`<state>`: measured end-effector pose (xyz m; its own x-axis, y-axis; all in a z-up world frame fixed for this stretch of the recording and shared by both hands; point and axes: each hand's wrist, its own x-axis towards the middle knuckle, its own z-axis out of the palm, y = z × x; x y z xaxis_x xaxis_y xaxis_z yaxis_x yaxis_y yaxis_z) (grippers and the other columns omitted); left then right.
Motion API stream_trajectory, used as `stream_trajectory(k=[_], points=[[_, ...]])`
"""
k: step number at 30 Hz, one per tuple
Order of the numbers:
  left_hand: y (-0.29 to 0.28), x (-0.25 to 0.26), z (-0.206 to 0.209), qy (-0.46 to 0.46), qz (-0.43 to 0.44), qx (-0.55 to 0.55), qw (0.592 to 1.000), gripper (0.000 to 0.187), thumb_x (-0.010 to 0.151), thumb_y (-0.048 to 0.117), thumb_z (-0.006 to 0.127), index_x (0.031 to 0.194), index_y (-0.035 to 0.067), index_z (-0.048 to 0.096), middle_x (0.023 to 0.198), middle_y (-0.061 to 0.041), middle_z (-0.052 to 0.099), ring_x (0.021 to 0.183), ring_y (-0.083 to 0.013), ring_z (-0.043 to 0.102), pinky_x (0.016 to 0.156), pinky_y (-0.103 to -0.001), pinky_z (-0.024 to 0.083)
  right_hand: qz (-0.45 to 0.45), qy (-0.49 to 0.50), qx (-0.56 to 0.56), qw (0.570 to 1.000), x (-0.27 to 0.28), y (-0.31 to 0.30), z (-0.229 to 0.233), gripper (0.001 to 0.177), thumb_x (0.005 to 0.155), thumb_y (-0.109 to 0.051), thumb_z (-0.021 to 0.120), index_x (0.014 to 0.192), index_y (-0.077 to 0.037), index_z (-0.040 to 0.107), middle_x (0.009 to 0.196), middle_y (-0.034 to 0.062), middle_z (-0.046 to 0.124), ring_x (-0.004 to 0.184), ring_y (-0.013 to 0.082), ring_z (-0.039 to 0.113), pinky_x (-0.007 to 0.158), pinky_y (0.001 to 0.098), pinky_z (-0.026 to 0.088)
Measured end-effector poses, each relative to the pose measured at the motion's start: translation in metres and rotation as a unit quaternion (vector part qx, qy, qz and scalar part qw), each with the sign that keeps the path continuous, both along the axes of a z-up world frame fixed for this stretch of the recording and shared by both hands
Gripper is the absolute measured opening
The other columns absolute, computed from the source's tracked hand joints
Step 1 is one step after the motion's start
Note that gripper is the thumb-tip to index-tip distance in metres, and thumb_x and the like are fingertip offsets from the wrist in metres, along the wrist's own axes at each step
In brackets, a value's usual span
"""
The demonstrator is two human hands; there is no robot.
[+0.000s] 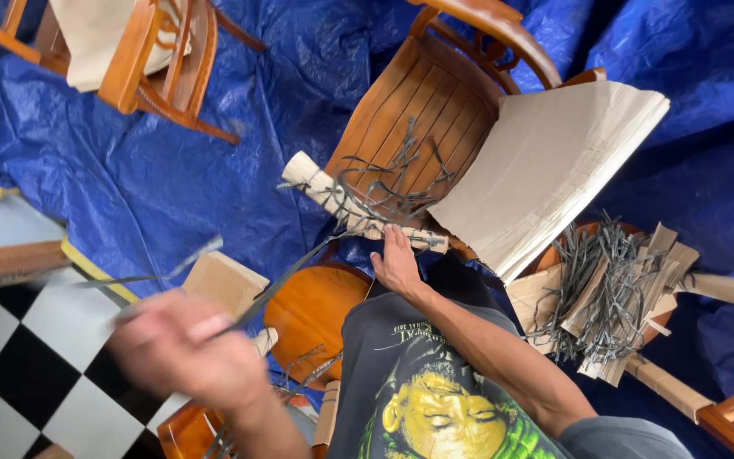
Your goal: Wrapping wooden chairs with padding and securing them with plastic ties.
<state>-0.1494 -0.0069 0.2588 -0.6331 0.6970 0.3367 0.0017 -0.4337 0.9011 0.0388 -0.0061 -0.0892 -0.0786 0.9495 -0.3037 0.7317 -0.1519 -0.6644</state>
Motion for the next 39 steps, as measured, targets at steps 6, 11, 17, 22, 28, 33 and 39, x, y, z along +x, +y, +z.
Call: stream_trajectory(k=[6,11,17,22,28,33,39], points=[[0.029,0.1,-0.09,-0.269,-0.274,-0.141,0.912,0.016,0.113,0.021,0.049,0.105,0.008,0.054,0.078,0.001,0.052,0.069,-0.0089,0.048,0.062,-0.026,0.043,-0.142,0.249,-0.045,0.957,0.029,0.019,0.115,0.051,0.096,-0.032,0.057,0.138,-0.002,0.054,0.133,0.0188,0.064,0.124,0.0295,0.062,0.105,0.0385,0.048],[0.052,0.138,-0.124,-0.266,-0.323,-0.254,0.872,0.015,0.108,0.021,0.05,0.108,0.007,0.057,0.09,-0.003,0.063,0.083,-0.0144,0.061,0.076,-0.029,0.052,-0.139,0.583,-0.176,0.781,0.075,0.011,0.204,0.045,0.105,-0.048,0.041,0.116,-0.009,0.062,0.098,-0.0038,0.065,0.088,0.0067,0.06,0.08,0.0248,0.053],[0.075,0.155,-0.176,-0.209,-0.383,-0.302,0.847,0.016,0.107,0.022,0.056,0.108,0.007,0.059,0.095,-0.003,0.066,0.09,-0.0128,0.066,0.081,-0.028,0.054,-0.267,0.364,-0.118,0.884,0.149,-0.048,0.185,0.04,0.107,-0.039,0.044,0.091,-0.007,0.063,0.063,-0.0063,0.042,0.052,0.0075,0.038,0.044,0.0259,0.033],[0.081,0.168,-0.222,-0.161,-0.404,-0.352,0.829,0.017,0.103,0.022,0.059,0.111,0.007,0.061,0.097,-0.004,0.068,0.089,-0.0118,0.066,0.08,-0.027,0.054,-0.552,0.435,0.064,0.708,0.23,-0.09,0.155,0.024,0.107,-0.025,0.048,0.092,-0.008,0.057,0.064,-0.0045,0.039,0.051,0.0074,0.032,0.044,0.0253,0.026],[0.076,0.222,-0.307,-0.034,-0.46,-0.423,0.78,0.033,0.096,0.024,0.065,0.123,0.005,0.063,0.12,-0.01,0.071,0.112,-0.0178,0.066,0.095,-0.031,0.051,-0.697,0.344,0.098,0.622,0.293,-0.073,0.073,0.015,0.106,-0.019,0.052,0.103,-0.007,0.061,0.084,0.0015,0.062,0.066,0.0089,0.055,0.046,0.0223,0.034],[0.076,0.284,-0.404,0.085,-0.5,-0.405,0.761,0.054,0.094,0.034,0.067,0.138,0.002,0.058,0.139,-0.015,0.065,0.132,-0.027,0.06,0.11,-0.037,0.046,-0.664,0.33,0.046,0.669,0.297,-0.033,-0.076,0.019,0.107,-0.02,0.056,0.105,-0.002,0.063,0.104,0.0113,0.074,0.085,0.0173,0.071,0.059,0.0272,0.045],[0.084,0.328,-0.396,0.217,-0.516,-0.578,0.594,0.073,0.096,0.06,0.047,0.153,0.014,0.045,0.155,-0.015,0.048,0.144,-0.033,0.045,0.119,-0.041,0.034,-0.621,0.168,-0.183,0.743,0.294,-0.008,-0.163,0.042,0.099,-0.029,0.063,0.128,0.001,0.069,0.116,0.0184,0.074,0.105,0.0371,0.072,0.091,0.0498,0.057]])
